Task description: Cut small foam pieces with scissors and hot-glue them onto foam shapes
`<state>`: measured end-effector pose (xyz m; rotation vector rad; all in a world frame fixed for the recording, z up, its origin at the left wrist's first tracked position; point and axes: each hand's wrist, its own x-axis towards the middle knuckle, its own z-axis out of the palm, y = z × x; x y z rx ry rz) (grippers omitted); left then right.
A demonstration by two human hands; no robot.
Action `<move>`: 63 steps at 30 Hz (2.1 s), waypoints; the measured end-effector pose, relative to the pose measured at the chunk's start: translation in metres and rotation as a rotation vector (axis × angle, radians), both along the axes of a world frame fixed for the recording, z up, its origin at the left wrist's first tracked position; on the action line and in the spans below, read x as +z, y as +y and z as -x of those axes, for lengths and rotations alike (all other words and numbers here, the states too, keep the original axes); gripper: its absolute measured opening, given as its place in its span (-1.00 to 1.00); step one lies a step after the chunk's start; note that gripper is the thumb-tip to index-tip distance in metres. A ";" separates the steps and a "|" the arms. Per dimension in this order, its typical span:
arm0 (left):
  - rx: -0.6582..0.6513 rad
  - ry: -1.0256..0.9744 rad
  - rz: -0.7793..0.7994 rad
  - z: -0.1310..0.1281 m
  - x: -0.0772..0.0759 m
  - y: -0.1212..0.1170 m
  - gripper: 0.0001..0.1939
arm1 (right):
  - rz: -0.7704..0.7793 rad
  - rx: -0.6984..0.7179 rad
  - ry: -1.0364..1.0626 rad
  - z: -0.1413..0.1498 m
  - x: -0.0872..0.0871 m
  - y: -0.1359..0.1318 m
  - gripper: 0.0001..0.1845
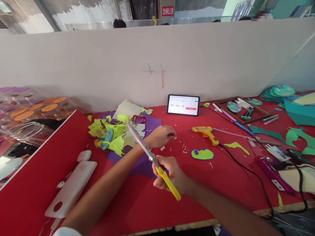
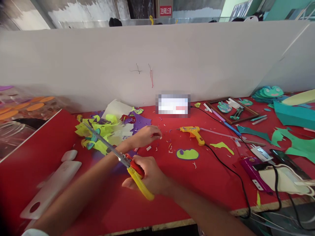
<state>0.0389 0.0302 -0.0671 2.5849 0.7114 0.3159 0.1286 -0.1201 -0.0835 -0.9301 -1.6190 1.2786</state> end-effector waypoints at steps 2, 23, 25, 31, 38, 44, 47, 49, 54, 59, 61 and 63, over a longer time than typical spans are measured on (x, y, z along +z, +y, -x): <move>0.060 -0.054 0.056 0.013 0.003 -0.001 -0.85 | 0.016 -0.010 0.003 0.002 -0.005 0.001 -0.37; -0.459 -0.063 -0.030 -0.067 -0.025 -0.030 -0.78 | -0.052 0.014 -0.020 0.003 -0.004 0.005 -0.29; -0.452 -0.058 -0.026 -0.065 -0.025 -0.029 -0.80 | -0.063 0.008 -0.016 0.003 -0.004 0.005 -0.30; -0.454 -0.070 0.005 -0.062 -0.022 -0.026 -0.83 | -0.081 0.025 0.017 0.004 -0.004 0.005 -0.31; -0.194 -0.306 0.113 -0.025 -0.001 -0.005 -0.80 | -0.061 0.017 0.006 0.004 -0.001 0.004 -0.37; 0.250 -0.442 0.034 0.040 0.036 0.000 -0.82 | 0.071 -0.018 -0.060 0.005 0.003 0.002 -0.45; 0.353 -0.384 0.001 0.056 0.036 0.001 -0.80 | 0.085 -0.027 -0.061 0.005 0.002 0.004 -0.45; 0.317 -0.219 -0.024 0.060 0.026 0.002 -0.81 | 0.056 -0.058 -0.061 0.004 0.000 0.006 -0.45; 0.015 0.144 -0.088 0.060 -0.006 -0.009 -0.82 | -0.060 -0.268 0.003 -0.007 -0.012 0.016 -0.54; -0.055 0.146 -0.048 0.058 -0.018 -0.015 -0.89 | -0.054 -0.433 0.156 -0.018 -0.029 0.035 -0.57; -0.064 0.130 -0.026 0.056 -0.018 -0.014 -0.90 | -0.004 -0.496 0.232 -0.019 -0.032 0.042 -0.53; -0.077 0.128 -0.010 0.055 -0.016 -0.014 -0.89 | 0.056 -0.528 0.298 -0.020 -0.031 0.048 -0.48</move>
